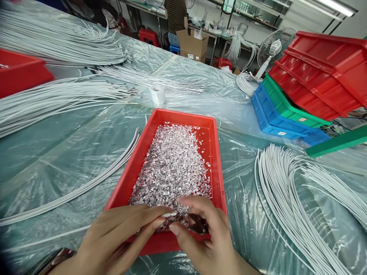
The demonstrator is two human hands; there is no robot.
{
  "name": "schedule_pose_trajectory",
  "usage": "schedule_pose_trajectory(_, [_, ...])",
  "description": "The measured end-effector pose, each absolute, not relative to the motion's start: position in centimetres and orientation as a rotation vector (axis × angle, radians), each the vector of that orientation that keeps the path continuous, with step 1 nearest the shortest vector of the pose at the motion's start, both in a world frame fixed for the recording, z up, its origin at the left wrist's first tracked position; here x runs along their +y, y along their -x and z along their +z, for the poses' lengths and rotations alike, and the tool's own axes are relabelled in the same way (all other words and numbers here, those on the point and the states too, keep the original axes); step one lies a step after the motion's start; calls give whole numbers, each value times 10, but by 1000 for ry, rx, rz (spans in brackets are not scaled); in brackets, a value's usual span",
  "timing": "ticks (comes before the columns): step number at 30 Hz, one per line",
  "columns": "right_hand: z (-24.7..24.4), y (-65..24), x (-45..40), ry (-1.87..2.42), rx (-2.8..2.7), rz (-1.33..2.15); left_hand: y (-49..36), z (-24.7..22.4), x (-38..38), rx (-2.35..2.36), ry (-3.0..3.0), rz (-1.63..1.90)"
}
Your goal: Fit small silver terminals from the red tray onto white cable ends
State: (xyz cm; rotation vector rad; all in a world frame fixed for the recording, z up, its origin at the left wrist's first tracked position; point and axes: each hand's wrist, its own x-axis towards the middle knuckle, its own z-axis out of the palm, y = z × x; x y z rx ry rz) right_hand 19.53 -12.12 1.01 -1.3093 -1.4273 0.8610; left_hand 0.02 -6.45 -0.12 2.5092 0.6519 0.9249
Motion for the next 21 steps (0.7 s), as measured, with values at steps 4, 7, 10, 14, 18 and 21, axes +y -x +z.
schedule_pose_trajectory(4, [15, -201, -118, 1324, -1702, 568, -9, 8, -60, 638, -2478, 958])
schedule_pose_trajectory(7, [17, -204, -117, 1318, -1818, 456, -13, 7, -58, 605, -2466, 937])
schedule_pose_trajectory(10, [17, -208, -118, 1353, -1874, 453, -16, 4, -56, 633, -2451, 968])
schedule_pose_trajectory(14, [15, -212, -119, 1402, -1886, 566, -22, -2, -56, 645, -2478, 1000])
schedule_pose_trajectory(18, [12, -211, -118, 1422, -1767, 648, -25, -3, -58, 645, -2480, 993])
schedule_pose_trajectory(21, [14, -209, -113, 1445, -1641, 834, -24, 3, -56, 621, -2513, 964])
